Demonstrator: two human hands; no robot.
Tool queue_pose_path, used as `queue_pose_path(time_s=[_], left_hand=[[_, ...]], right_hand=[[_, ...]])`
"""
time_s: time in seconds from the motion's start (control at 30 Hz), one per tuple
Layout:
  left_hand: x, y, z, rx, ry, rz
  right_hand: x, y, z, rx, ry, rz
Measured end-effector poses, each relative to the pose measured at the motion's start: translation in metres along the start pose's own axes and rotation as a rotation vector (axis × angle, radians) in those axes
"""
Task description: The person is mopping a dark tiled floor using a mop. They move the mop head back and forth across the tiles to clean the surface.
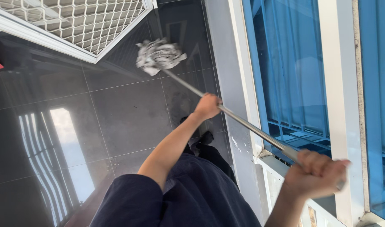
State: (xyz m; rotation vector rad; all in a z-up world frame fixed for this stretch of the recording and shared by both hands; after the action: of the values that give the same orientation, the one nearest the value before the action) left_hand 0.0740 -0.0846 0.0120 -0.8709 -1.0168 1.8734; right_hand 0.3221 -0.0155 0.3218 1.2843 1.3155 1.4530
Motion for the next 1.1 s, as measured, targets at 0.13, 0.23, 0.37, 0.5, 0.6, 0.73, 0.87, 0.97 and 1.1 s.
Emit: queue_pose_path(time_s=[0.13,0.23,0.37,0.5,0.6,0.73,0.87,0.97,1.1], left_hand=[[-0.057,0.068,0.053,0.079,-0.134,0.11],[-0.08,0.093,0.077,0.061,-0.235,0.115],[-0.066,0.081,0.061,0.069,-0.226,0.086],[-0.029,0.022,-0.002,0.017,-0.093,-0.001],[-0.002,-0.029,-0.056,-0.17,-0.081,-0.113],[0.014,-0.077,-0.11,-0.08,0.083,-0.193],[0.003,-0.086,-0.103,-0.021,0.117,-0.168],[-0.022,-0.074,-0.079,-0.096,0.042,-0.197],[-0.062,-0.037,-0.042,-0.045,-0.114,-0.148]], right_hand=[[-0.023,-0.038,-0.054,0.105,0.158,-0.085],[-0.043,-0.047,-0.074,0.112,0.252,-0.115],[-0.046,-0.036,-0.051,0.092,0.244,-0.098],[-0.042,0.002,0.016,0.014,0.085,-0.01],[-0.053,0.041,0.048,-0.191,-0.094,0.083],[-0.084,0.081,0.057,-0.391,-0.194,0.011],[-0.082,0.091,0.051,-0.413,-0.116,0.051],[-0.087,0.084,0.053,-0.399,-0.073,0.047],[-0.065,0.033,0.061,-0.059,0.098,0.086]])
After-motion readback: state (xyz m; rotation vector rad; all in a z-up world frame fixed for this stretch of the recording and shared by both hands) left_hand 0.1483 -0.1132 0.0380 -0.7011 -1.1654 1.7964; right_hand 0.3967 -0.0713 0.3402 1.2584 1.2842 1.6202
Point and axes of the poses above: each hand's wrist, its own x-axis towards the middle knuckle, its own z-axis out of the back of the hand, y = z × x, the point moved 5 cm from there along x, towards the middle knuckle, and after that the axes turned 11 degrees about -x, right-handed, at the moved point
